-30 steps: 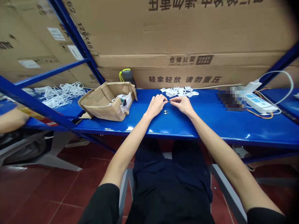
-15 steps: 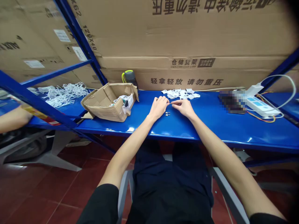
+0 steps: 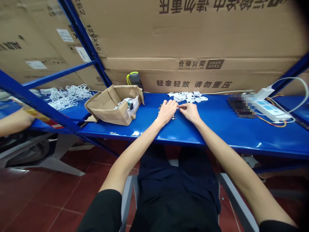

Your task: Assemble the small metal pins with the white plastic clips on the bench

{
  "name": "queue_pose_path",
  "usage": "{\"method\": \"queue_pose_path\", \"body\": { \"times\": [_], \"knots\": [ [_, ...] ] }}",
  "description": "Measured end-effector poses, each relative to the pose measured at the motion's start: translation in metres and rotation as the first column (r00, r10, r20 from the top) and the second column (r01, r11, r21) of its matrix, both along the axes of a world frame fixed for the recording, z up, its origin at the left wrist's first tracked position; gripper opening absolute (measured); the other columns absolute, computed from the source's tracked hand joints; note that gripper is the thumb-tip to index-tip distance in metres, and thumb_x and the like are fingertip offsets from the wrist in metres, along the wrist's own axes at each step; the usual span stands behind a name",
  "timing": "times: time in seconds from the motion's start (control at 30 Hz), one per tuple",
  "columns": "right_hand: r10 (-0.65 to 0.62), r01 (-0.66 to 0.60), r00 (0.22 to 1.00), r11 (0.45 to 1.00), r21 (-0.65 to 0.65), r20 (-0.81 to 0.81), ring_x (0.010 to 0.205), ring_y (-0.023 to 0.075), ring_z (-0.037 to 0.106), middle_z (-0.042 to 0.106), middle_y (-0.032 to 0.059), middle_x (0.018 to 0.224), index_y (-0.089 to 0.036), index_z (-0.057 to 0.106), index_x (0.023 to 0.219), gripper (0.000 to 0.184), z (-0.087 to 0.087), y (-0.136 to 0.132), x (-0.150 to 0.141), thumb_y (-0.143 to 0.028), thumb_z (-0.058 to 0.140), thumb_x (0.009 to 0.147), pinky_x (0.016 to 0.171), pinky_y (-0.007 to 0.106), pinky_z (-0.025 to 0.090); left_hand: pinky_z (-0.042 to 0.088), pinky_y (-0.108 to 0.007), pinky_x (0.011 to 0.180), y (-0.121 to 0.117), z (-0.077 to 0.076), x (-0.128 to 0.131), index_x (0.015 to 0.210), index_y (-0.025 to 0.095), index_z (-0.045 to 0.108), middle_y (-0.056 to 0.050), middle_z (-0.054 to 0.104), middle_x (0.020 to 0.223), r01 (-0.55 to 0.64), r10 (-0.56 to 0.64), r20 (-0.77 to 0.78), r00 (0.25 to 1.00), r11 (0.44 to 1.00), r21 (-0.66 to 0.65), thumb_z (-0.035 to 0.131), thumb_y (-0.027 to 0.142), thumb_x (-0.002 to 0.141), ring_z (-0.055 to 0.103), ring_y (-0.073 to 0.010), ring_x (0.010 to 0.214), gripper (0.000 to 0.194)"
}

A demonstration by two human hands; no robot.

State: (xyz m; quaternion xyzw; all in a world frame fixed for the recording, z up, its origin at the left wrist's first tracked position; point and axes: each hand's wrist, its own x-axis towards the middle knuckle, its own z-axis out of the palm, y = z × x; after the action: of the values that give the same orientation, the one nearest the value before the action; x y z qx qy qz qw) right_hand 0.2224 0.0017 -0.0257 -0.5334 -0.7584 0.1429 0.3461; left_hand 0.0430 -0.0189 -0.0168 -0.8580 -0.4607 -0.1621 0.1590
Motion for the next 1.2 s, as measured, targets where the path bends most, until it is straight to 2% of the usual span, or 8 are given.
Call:
{"method": "queue_pose_path", "body": {
  "times": [0.2, 0.37, 0.53, 0.67, 0.9, 1.03, 1.2],
  "knots": [
    [-0.002, -0.001, 0.997, 0.999, 0.042, 0.074, 0.097, 0.0297, 0.08, 0.087, 0.0095, 0.107, -0.02, 0.09, 0.11, 0.031, -0.001, 0.0, -0.001, -0.013, 0.065, 0.092, 0.097, 0.041, 0.06, 0.044, -0.047, 0.101, 0.005, -0.005, -0.001, 0.125, 0.017, 0.069, -0.016, 0.073, 0.126, 0.016, -0.016, -0.01, 1.0, 0.999, 0.037, 0.036, 0.032, 0.118, 0.064, -0.0331, 0.12, 0.037],
    [-0.007, -0.002, 0.994, 0.997, 0.077, 0.11, 0.096, 0.0307, 0.079, 0.086, 0.0113, 0.108, -0.017, 0.088, 0.11, 0.03, -0.005, 0.001, -0.003, -0.012, 0.064, 0.093, 0.097, 0.043, 0.06, 0.046, -0.044, 0.099, 0.004, -0.002, -0.002, 0.124, 0.017, 0.07, -0.015, 0.074, 0.125, 0.006, -0.005, -0.014, 1.0, 0.999, 0.047, 0.044, 0.032, 0.117, 0.065, -0.031, 0.118, 0.031],
    [-0.028, 0.026, 1.0, 0.991, 0.13, 0.011, 0.089, 0.029, 0.078, 0.086, 0.0094, 0.099, -0.018, 0.085, 0.109, 0.027, -0.008, 0.004, -0.004, -0.012, 0.067, 0.089, 0.094, 0.043, 0.06, 0.046, -0.045, 0.096, 0.006, -0.003, -0.003, 0.122, 0.017, 0.071, -0.014, 0.076, 0.12, -0.021, 0.02, 0.009, 1.0, 0.995, 0.101, 0.039, 0.032, 0.118, 0.067, -0.0306, 0.114, 0.035],
    [-0.011, 0.02, 0.997, 0.993, 0.115, -0.077, 0.084, 0.0263, 0.078, 0.086, 0.0081, 0.099, -0.019, 0.084, 0.101, 0.021, -0.01, 0.007, -0.003, -0.013, 0.069, 0.088, 0.09, 0.04, 0.061, 0.044, -0.046, 0.095, 0.009, -0.008, -0.003, 0.12, 0.017, 0.071, -0.014, 0.075, 0.118, -0.056, 0.054, 0.019, 0.998, 0.989, 0.136, 0.036, 0.034, 0.118, 0.067, -0.0316, 0.113, 0.039],
    [-0.003, 0.017, 0.993, 0.992, 0.126, -0.117, 0.085, 0.0262, 0.079, 0.087, 0.0062, 0.096, -0.019, 0.087, 0.103, 0.024, -0.007, 0.007, 0.0, -0.013, 0.071, 0.087, 0.091, 0.041, 0.062, 0.043, -0.045, 0.097, 0.008, -0.004, -0.005, 0.121, 0.017, 0.07, -0.016, 0.075, 0.122, -0.087, 0.083, 0.059, 0.995, 0.994, 0.073, 0.035, 0.035, 0.118, 0.066, -0.0316, 0.114, 0.039],
    [0.023, -0.009, 0.995, 0.989, 0.145, -0.096, 0.091, 0.0277, 0.08, 0.087, 0.0076, 0.104, -0.02, 0.088, 0.102, 0.02, -0.008, 0.008, 0.003, -0.017, 0.073, 0.091, 0.095, 0.042, 0.062, 0.043, -0.043, 0.096, 0.007, -0.002, -0.006, 0.12, 0.017, 0.069, -0.015, 0.075, 0.123, -0.093, 0.088, 0.084, 0.993, 0.994, 0.053, 0.037, 0.035, 0.118, 0.067, -0.0307, 0.113, 0.037],
    [0.014, -0.022, 0.999, 0.976, 0.215, 0.038, 0.091, 0.0298, 0.078, 0.087, 0.0085, 0.102, -0.022, 0.088, 0.103, 0.023, -0.015, 0.012, 0.003, -0.017, 0.068, 0.093, 0.093, 0.045, 0.061, 0.043, -0.044, 0.097, 0.009, -0.005, -0.005, 0.12, 0.018, 0.069, -0.015, 0.075, 0.122, -0.083, 0.078, 0.079, 0.994, 0.995, 0.057, 0.038, 0.035, 0.118, 0.067, -0.0314, 0.114, 0.035]
  ]
}}
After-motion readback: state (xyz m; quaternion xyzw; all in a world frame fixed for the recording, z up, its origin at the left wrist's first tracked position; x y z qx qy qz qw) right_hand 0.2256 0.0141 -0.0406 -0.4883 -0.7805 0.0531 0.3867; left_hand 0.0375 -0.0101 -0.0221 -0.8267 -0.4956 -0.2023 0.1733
